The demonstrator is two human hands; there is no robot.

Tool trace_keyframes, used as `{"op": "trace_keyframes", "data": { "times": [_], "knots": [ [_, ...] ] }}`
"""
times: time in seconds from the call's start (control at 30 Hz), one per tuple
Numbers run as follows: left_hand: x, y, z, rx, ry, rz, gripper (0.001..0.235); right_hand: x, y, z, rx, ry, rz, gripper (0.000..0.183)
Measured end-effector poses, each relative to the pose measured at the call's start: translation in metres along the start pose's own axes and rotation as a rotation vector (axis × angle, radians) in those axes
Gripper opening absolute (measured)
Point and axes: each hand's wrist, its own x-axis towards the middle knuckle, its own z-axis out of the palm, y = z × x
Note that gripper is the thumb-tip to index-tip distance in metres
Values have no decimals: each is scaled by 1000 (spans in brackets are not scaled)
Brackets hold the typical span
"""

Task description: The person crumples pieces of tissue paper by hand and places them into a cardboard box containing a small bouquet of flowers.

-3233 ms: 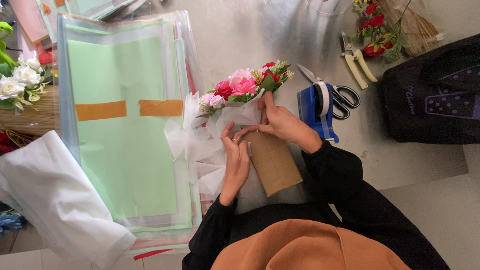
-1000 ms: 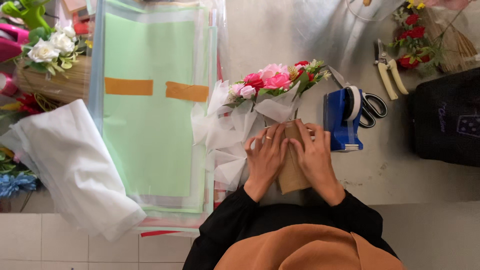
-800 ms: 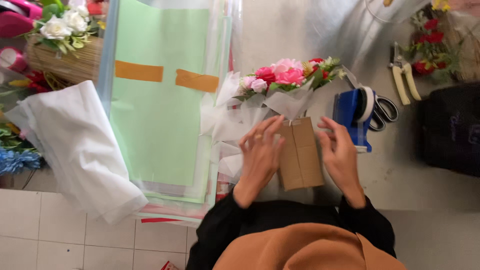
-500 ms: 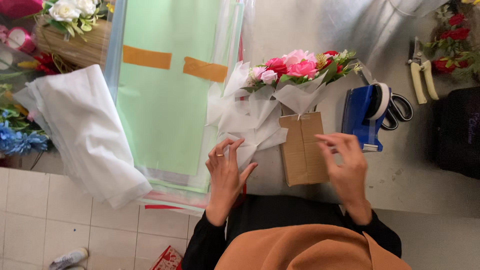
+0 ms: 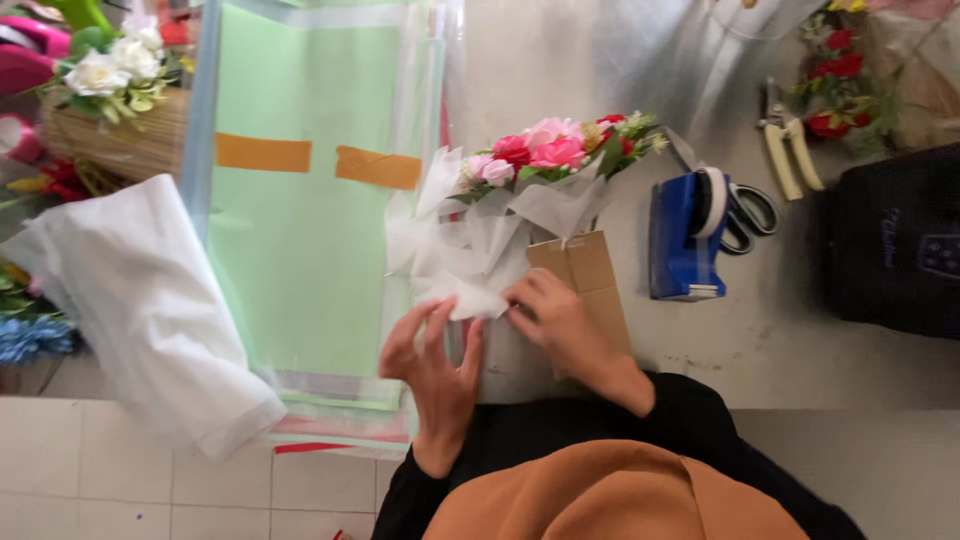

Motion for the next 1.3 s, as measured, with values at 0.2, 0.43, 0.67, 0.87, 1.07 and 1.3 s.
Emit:
{"op": "trace_keyframes", "data": {
  "times": [0.2,0.43,0.67,0.87,1.07,1.3],
  "knots": [
    [8,9,33,-316,79,83,28,-40,106,-29,1215,620,400,28],
    [63,41,96,-82,-104,517,38,-17,97,-48,546,556,444,27],
    [82,49,121,175,-191,902,30,-12,73,-47,501,840,387,19],
    [74,42,128,383,-114,846,31,-13,96,-39,446,636,423,45],
    [50,28,133,319,-131,643,55,-1,85,-60,116,379,488,43],
    [25,42,105,-41,-361,516,33,5,97,-64,-26,340,365,33]
  ]
}}
